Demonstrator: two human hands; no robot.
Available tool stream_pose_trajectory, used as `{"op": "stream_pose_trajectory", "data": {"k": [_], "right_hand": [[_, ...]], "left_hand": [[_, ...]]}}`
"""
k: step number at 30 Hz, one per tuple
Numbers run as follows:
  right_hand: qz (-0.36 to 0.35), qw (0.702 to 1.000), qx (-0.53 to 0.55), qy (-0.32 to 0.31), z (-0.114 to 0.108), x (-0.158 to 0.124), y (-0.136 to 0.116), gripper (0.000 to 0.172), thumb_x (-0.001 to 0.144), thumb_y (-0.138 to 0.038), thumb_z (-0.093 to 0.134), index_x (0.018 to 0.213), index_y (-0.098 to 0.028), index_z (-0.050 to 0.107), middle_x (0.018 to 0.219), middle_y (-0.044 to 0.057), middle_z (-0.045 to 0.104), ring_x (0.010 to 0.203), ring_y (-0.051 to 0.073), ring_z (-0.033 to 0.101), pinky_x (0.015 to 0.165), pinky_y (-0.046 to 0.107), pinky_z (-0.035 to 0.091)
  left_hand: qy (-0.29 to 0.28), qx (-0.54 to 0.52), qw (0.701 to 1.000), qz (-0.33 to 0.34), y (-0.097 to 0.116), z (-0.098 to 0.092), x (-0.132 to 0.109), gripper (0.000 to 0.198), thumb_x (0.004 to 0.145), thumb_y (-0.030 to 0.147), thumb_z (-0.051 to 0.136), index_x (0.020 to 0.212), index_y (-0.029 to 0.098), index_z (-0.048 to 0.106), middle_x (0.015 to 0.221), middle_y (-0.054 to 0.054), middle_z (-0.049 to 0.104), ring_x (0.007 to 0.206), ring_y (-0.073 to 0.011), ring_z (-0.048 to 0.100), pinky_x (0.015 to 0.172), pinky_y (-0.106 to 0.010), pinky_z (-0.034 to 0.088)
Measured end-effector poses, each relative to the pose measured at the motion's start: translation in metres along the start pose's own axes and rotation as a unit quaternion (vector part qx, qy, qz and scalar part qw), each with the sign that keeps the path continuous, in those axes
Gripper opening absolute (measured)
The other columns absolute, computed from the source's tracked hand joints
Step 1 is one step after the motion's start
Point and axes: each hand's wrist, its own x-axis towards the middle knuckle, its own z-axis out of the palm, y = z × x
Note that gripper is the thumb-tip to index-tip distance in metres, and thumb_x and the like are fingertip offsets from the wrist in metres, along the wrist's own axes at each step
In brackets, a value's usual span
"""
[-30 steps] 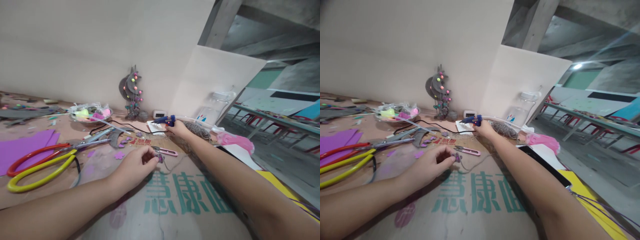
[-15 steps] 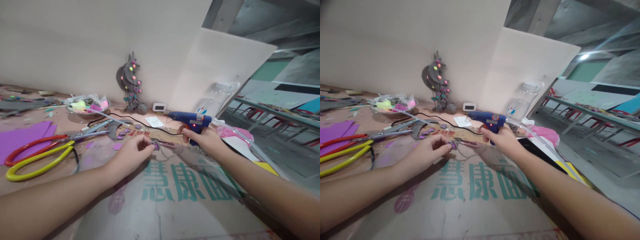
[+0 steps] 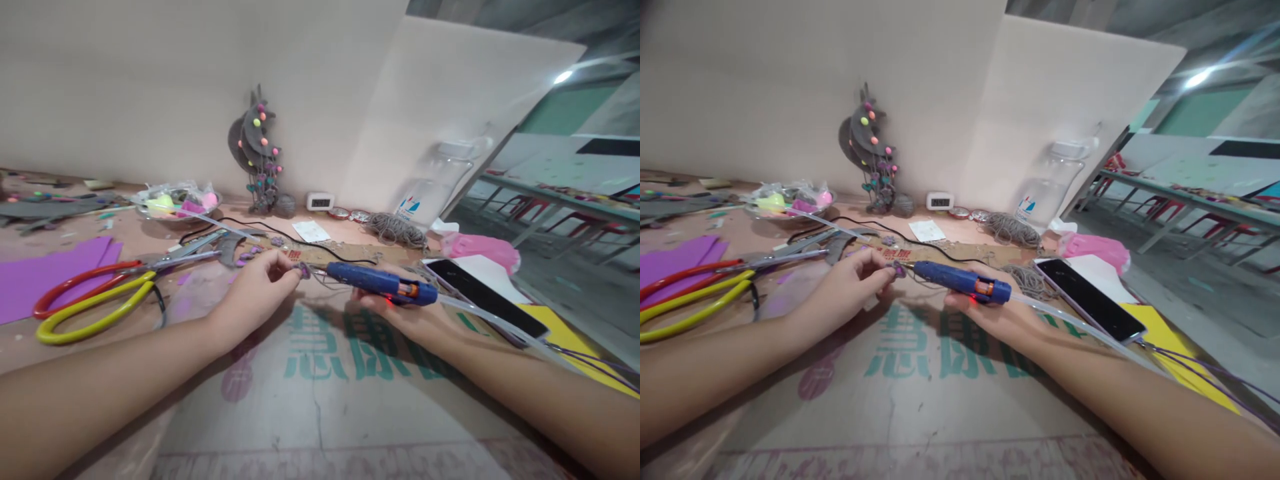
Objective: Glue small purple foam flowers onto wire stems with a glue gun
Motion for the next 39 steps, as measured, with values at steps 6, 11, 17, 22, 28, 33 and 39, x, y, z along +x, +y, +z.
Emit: {"op": "stream_pose_trajectory", "data": {"k": [6,11,17,22,28,33,39], "right_hand": [[0.023,0.999,-0.015,-0.017,0.0055,0.0007,0.0004,0.018,0.069,-0.036,0.064,0.074,-0.021,0.057,0.066,0.001,0.060,0.059,0.018,0.055,0.053,0.030,0.044],[0.037,0.999,-0.018,-0.007,0.0050,0.0031,0.0016,0.019,0.071,-0.039,0.061,0.071,-0.022,0.054,0.066,0.000,0.057,0.061,0.018,0.054,0.054,0.030,0.042],[0.030,0.999,-0.009,0.003,0.0056,0.0037,0.0044,0.016,0.071,-0.038,0.060,0.074,-0.023,0.054,0.070,0.001,0.056,0.064,0.020,0.055,0.058,0.033,0.044],[0.035,0.999,-0.014,0.002,0.0063,0.0032,0.0036,0.019,0.070,-0.039,0.061,0.071,-0.022,0.052,0.066,0.001,0.055,0.063,0.019,0.053,0.056,0.032,0.043],[0.057,0.998,-0.016,-0.001,0.0069,0.0021,0.0004,0.018,0.072,-0.038,0.061,0.074,-0.022,0.053,0.067,-0.001,0.055,0.062,0.018,0.053,0.056,0.031,0.042],[0.058,0.998,-0.006,0.002,0.0072,0.0037,-0.0030,0.018,0.071,-0.036,0.061,0.069,-0.021,0.051,0.064,-0.001,0.053,0.058,0.017,0.051,0.053,0.029,0.041],[0.059,0.998,-0.028,-0.005,0.0078,0.0031,0.0045,0.020,0.072,-0.038,0.060,0.070,-0.021,0.051,0.065,-0.001,0.053,0.061,0.016,0.052,0.054,0.028,0.041]], "left_hand": [[0.005,0.004,1.000,-0.004,-0.0009,-0.0001,-0.0004,0.012,0.075,0.029,0.053,0.069,0.019,0.048,0.061,0.003,0.056,0.059,-0.0134,0.053,0.060,-0.026,0.039],[-0.007,0.015,1.000,0.010,0.0034,0.0001,-0.0021,0.011,0.075,0.026,0.053,0.068,0.018,0.048,0.060,0.003,0.056,0.059,-0.0133,0.053,0.059,-0.025,0.038],[-0.010,0.021,1.000,0.021,0.0037,0.0000,-0.0031,0.009,0.075,0.025,0.052,0.070,0.018,0.049,0.063,0.002,0.056,0.060,-0.0128,0.052,0.058,-0.024,0.038],[-0.014,0.027,0.999,0.023,0.0023,-0.0004,-0.0029,0.010,0.076,0.026,0.052,0.070,0.018,0.050,0.064,0.002,0.056,0.061,-0.0132,0.053,0.059,-0.025,0.039],[-0.018,0.018,0.999,0.025,0.0022,-0.0003,-0.0023,0.010,0.076,0.026,0.052,0.070,0.018,0.048,0.062,0.002,0.057,0.060,-0.0134,0.054,0.060,-0.025,0.040],[-0.017,0.023,0.999,0.023,0.0040,0.0001,-0.0033,0.009,0.076,0.025,0.052,0.070,0.018,0.049,0.063,0.002,0.057,0.061,-0.0137,0.054,0.060,-0.025,0.040],[-0.014,0.019,0.999,0.029,0.0048,0.0003,-0.0036,0.009,0.074,0.025,0.052,0.069,0.018,0.050,0.064,0.002,0.056,0.062,-0.0136,0.053,0.059,-0.024,0.039]]}}
